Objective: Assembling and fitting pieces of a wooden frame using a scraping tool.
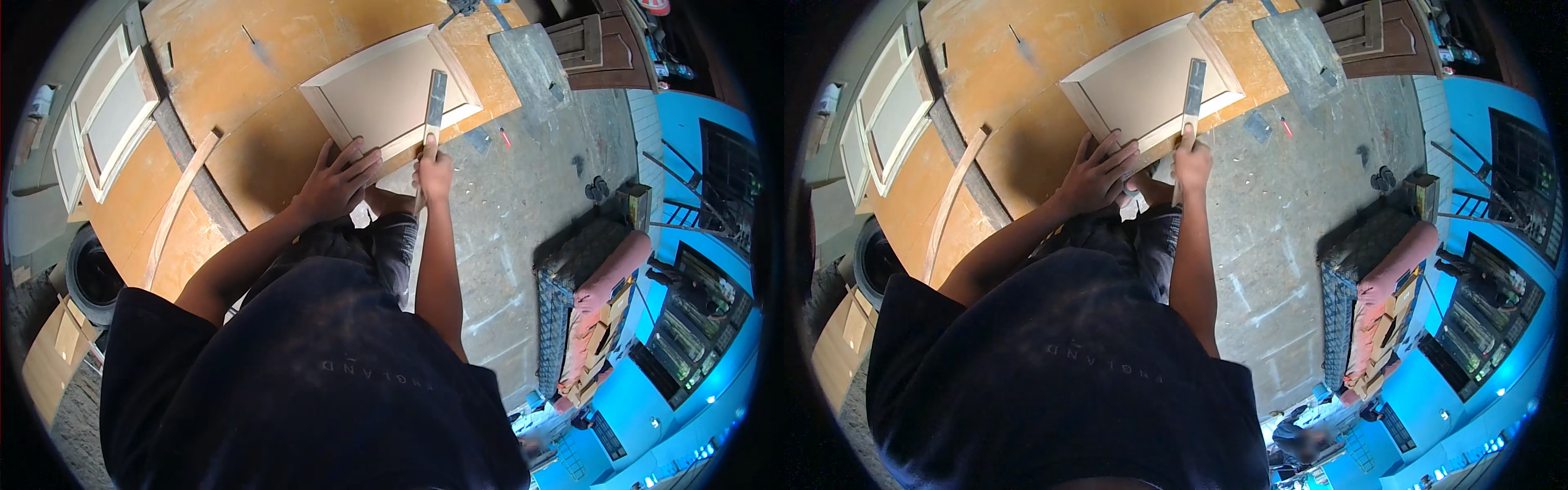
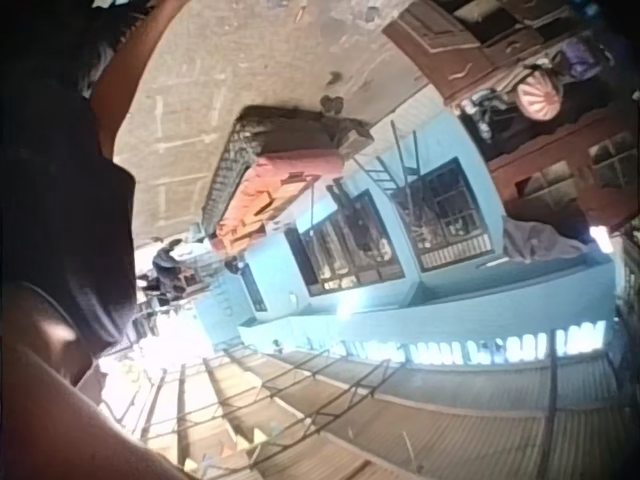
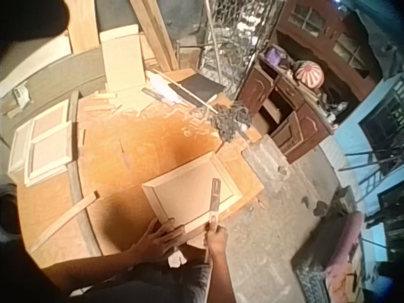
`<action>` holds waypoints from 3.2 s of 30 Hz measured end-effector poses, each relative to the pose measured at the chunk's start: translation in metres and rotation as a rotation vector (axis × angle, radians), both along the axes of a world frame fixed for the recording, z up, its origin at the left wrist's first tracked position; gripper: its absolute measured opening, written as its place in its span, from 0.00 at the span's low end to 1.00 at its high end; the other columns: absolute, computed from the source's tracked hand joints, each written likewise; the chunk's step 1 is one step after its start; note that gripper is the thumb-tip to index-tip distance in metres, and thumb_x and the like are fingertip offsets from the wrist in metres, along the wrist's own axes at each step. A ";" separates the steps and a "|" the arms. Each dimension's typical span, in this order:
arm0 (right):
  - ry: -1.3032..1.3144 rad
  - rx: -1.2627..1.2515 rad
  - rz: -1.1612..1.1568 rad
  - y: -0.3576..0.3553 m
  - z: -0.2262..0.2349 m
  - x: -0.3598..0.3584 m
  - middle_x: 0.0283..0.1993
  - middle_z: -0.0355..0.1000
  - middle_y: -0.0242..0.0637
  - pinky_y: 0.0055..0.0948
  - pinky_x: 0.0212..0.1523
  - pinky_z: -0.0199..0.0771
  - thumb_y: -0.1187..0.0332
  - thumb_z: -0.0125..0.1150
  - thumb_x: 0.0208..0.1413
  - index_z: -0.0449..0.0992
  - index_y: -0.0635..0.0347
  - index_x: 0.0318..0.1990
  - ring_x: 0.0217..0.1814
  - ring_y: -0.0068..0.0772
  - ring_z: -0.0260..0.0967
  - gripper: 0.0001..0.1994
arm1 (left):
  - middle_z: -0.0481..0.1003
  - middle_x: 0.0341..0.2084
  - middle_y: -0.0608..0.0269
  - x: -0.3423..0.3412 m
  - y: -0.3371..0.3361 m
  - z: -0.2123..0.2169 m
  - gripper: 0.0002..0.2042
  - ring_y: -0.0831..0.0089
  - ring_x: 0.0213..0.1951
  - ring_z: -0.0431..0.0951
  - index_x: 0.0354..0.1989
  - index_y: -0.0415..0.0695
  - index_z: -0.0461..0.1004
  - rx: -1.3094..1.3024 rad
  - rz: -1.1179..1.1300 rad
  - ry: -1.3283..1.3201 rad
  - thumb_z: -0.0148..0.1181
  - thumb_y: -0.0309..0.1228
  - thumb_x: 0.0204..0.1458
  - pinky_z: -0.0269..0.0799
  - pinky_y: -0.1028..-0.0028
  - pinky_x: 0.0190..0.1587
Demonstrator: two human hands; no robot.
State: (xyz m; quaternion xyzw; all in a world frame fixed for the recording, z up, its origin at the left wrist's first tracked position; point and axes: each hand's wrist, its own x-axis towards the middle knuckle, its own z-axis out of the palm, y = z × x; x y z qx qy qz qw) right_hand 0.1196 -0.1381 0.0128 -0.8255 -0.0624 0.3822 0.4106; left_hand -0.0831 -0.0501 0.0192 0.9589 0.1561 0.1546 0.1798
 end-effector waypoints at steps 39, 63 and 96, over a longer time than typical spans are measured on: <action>0.034 -0.034 -0.026 -0.018 -0.011 0.031 0.18 0.68 0.43 0.39 0.28 0.68 0.43 0.50 0.67 0.74 0.72 0.25 0.20 0.36 0.67 0.34 | 0.66 0.66 0.70 0.078 0.006 -0.003 0.25 0.61 0.70 0.58 0.63 0.51 0.71 0.013 0.003 0.033 0.57 0.34 0.54 0.44 0.39 0.69; 0.077 -0.120 -0.016 -0.084 0.012 -0.030 0.16 0.62 0.30 0.30 0.19 0.59 0.42 0.48 0.67 0.69 0.61 0.19 0.18 0.25 0.60 0.33 | 0.65 0.66 0.72 0.074 0.005 -0.004 0.28 0.64 0.71 0.57 0.63 0.54 0.70 -0.007 0.028 0.061 0.62 0.34 0.49 0.45 0.40 0.70; 0.057 0.108 -0.155 -0.026 -0.013 0.020 0.15 0.63 0.31 0.31 0.20 0.57 0.46 0.47 0.70 0.68 0.62 0.19 0.16 0.23 0.57 0.31 | 0.65 0.67 0.74 0.083 0.004 -0.001 0.29 0.64 0.71 0.57 0.63 0.53 0.70 -0.003 0.009 0.058 0.63 0.34 0.48 0.45 0.41 0.70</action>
